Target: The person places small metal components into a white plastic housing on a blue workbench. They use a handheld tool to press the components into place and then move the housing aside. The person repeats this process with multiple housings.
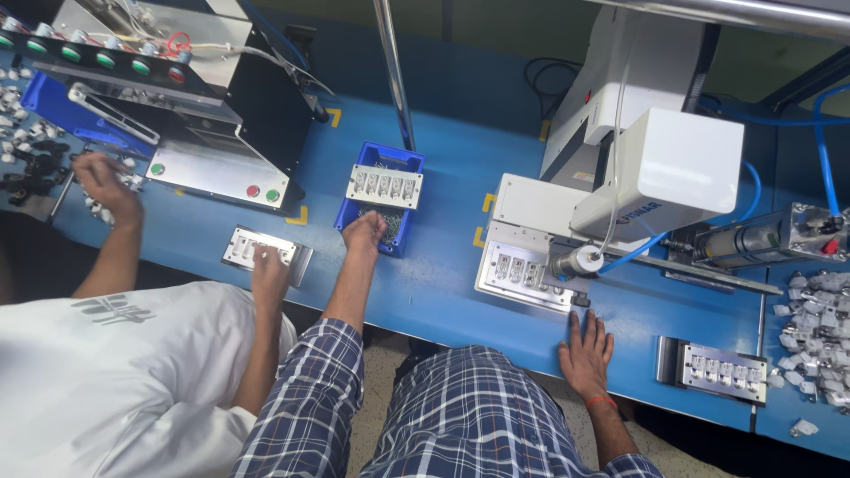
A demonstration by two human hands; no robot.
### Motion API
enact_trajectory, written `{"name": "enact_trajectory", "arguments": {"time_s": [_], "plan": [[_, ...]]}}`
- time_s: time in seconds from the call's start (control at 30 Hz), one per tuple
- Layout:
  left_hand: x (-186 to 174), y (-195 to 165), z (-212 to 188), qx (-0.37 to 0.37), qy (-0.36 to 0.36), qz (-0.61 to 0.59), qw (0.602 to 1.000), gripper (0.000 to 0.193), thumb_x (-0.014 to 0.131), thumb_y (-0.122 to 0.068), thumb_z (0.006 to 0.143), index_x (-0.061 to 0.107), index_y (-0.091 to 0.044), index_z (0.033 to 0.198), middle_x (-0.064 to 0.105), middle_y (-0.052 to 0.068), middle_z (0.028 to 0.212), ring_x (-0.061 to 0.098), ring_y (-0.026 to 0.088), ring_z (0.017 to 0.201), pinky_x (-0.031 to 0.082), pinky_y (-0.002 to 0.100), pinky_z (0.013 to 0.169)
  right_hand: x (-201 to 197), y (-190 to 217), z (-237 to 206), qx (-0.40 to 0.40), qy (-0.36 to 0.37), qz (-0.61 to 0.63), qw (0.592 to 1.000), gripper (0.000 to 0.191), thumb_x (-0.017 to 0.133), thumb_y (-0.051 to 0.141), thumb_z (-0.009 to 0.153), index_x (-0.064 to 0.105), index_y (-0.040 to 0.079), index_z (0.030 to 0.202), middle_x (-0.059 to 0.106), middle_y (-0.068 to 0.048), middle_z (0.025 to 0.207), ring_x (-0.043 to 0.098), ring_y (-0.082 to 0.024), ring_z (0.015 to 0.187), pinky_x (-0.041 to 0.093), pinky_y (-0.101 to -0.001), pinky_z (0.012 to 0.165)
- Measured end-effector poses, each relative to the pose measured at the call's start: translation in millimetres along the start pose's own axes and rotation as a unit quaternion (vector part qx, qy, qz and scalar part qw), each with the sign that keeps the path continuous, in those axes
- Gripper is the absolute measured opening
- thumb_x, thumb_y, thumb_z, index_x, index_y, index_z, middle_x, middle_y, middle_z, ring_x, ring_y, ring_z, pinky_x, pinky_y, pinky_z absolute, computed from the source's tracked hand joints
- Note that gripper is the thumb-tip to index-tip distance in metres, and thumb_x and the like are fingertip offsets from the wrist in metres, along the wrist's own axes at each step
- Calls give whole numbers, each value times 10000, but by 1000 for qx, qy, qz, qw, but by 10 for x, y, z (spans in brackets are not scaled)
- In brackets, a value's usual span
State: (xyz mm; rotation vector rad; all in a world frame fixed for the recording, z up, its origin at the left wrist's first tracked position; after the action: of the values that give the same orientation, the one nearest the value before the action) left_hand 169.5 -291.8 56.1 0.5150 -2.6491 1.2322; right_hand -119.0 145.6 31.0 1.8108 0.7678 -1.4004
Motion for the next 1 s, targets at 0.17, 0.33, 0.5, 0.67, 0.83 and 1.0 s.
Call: {"name": "enact_trajectory", "arguments": {"time_s": [0.17,0.33,0.5,0.67,0.83,1.0], "plan": [[-330,118,-42,23,70,-69,995,72,576,-50,981,642,-35,958,638,48,788,615,138,688,554,286,646,27,60,-56,-15,-43,43,998,709,457,372,925,355,56,1552,156,-256,1678,90,-461,1556,10,-642,1231],[-918,782,-694,119,106,154,975,279,459,-275,1132,622,-108,979,539,30,759,498,126,645,413,279,577,149,158,37,7,-73,50,996,680,484,336,934,424,-20,1511,198,-306,1671,114,-496,1560,19,-682,1233],[-1044,1448,-1162,178,102,471,858,250,641,-286,936,626,-45,999,653,112,910,635,275,878,514,426,810,193,143,52,3,-81,33,996,692,487,332,950,407,-45,1525,199,-333,1661,107,-508,1564,16,-690,1228],[-754,1670,-1283,328,185,613,695,234,706,-175,853,609,-22,1000,644,208,985,631,431,942,510,519,825,184,123,16,4,-84,56,995,699,496,315,934,399,-27,1536,205,-319,1655,123,-510,1548,25,-699,1215],[-706,1783,-1289,318,186,677,637,163,655,-138,902,593,-25,1002,659,194,990,657,412,945,541,522,827,148,123,-23,5,-99,70,993,688,512,309,914,412,3,1523,220,-282,1669,143,-493,1553,48,-704,1221],[-607,1839,-1448,216,241,542,776,206,723,-211,906,654,-36,989,661,109,862,637,282,800,524,414,698,139,31,-53,3,-101,64,993,683,517,319,916,411,23,1523,215,-278,1666,142,-495,1550,55,-704,1219]]}}
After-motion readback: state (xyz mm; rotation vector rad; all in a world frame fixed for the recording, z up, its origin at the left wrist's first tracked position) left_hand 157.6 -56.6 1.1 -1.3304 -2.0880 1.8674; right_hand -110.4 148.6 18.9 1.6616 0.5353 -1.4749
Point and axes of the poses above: each hand's wrist, its own z-axis towards the middle knuckle, its own x-axis out of the palm, y = z × x, the point moved 6 cm from there along z, towards the middle knuckle
